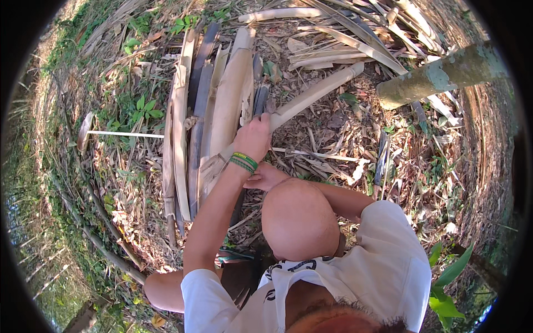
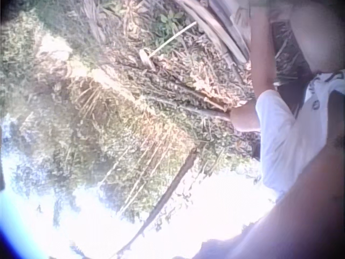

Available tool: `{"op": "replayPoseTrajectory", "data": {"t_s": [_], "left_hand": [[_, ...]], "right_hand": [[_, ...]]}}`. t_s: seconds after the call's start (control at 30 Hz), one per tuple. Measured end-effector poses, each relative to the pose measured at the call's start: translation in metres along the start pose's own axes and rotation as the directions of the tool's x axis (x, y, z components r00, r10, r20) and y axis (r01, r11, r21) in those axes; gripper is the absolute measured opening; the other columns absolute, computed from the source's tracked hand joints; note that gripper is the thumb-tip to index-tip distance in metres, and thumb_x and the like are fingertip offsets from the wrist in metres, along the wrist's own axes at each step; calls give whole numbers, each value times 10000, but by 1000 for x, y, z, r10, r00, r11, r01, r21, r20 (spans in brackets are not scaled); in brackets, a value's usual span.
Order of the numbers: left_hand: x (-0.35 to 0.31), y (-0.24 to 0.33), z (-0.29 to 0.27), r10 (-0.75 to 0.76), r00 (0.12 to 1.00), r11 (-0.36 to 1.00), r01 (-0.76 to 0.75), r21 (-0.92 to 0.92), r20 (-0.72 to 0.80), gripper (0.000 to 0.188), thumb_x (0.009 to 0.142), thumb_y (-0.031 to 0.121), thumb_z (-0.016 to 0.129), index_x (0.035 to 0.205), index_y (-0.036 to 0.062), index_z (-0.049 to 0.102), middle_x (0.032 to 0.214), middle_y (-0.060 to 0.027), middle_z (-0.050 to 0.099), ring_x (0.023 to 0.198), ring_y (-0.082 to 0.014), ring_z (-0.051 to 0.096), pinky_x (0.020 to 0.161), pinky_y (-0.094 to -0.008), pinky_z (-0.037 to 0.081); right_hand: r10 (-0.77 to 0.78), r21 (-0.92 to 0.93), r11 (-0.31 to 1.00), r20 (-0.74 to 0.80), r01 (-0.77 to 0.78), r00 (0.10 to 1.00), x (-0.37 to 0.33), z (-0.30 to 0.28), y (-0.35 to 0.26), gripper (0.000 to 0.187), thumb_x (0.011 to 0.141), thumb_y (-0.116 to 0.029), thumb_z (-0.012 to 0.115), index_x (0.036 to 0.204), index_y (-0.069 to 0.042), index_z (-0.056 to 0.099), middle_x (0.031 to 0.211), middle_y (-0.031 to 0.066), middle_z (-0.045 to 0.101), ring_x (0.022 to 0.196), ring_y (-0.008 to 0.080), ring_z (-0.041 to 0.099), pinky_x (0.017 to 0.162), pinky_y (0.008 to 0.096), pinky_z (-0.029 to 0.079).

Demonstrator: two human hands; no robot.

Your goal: The person arranges multiple split bamboo pieces on the ground over a thin stick, repositions the pieces to align them, and uses a large knife to trim one of the pieces. They then continue to stack and organize the bamboo strips by hand.

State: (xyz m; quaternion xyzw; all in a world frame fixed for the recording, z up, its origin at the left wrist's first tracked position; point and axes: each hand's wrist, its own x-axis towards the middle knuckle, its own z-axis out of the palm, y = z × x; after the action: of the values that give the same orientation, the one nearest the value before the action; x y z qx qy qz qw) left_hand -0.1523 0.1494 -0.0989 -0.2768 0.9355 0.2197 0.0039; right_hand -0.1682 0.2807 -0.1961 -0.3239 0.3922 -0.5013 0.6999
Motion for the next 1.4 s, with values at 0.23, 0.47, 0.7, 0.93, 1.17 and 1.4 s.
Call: {"op": "replayPoseTrajectory", "data": {"t_s": [0.23,0.47,0.7,0.93,1.17,1.4], "left_hand": [[-102,-72,-96,-83,900,989,20,-149,-428,552,843,93,749,1347,15,537,1056,-279,691,935,-453,691,811,-465,560],[-191,-152,-101,-455,717,890,392,-234,-528,546,857,117,759,1343,-27,556,1149,-283,664,996,-412,674,865,-459,535],[-210,-164,-48,-362,774,919,388,-63,-520,394,967,216,674,1309,27,613,1174,-224,618,1145,-387,577,957,-485,481],[-204,-171,-61,-382,817,917,393,-67,-433,434,991,264,644,1366,55,588,1241,-238,585,1163,-413,567,983,-500,470],[-193,-161,-77,-297,702,936,347,-54,-648,538,978,265,656,1433,20,507,1191,-212,614,1114,-372,585,946,-496,470],[-111,-94,-140,-270,677,919,-31,-394,-684,562,965,115,677,1461,-24,453,1184,-138,640,1107,-234,611,1034,-393,460]], "right_hand": [[-28,-217,976,-220,-21,975,-35,-70,-32,329,948,-100,703,1246,4,607,1061,81,707,971,148,677,915,315,543],[-381,-631,774,-517,-41,767,-34,-191,-99,234,953,-117,683,1163,-13,670,1041,96,735,961,169,701,873,312,555],[-832,-864,161,-379,-478,404,-8,-311,-187,385,859,-187,695,1223,-74,643,1282,189,587,1133,374,615,962,456,509],[-759,-532,-145,-481,-834,438,-40,-425,-235,654,829,-174,714,1441,-196,484,1416,104,535,1352,322,486,1093,600,386],[-582,-823,-352,-181,-446,793,-39,-396,-256,355,894,-168,703,1228,-140,584,1224,100,602,1144,349,610,939,494,508],[-628,-928,-362,172,-89,759,16,-251,-282,408,862,-34,589,1241,-150,492,1059,146,633,896,405,663,722,523,554]]}}
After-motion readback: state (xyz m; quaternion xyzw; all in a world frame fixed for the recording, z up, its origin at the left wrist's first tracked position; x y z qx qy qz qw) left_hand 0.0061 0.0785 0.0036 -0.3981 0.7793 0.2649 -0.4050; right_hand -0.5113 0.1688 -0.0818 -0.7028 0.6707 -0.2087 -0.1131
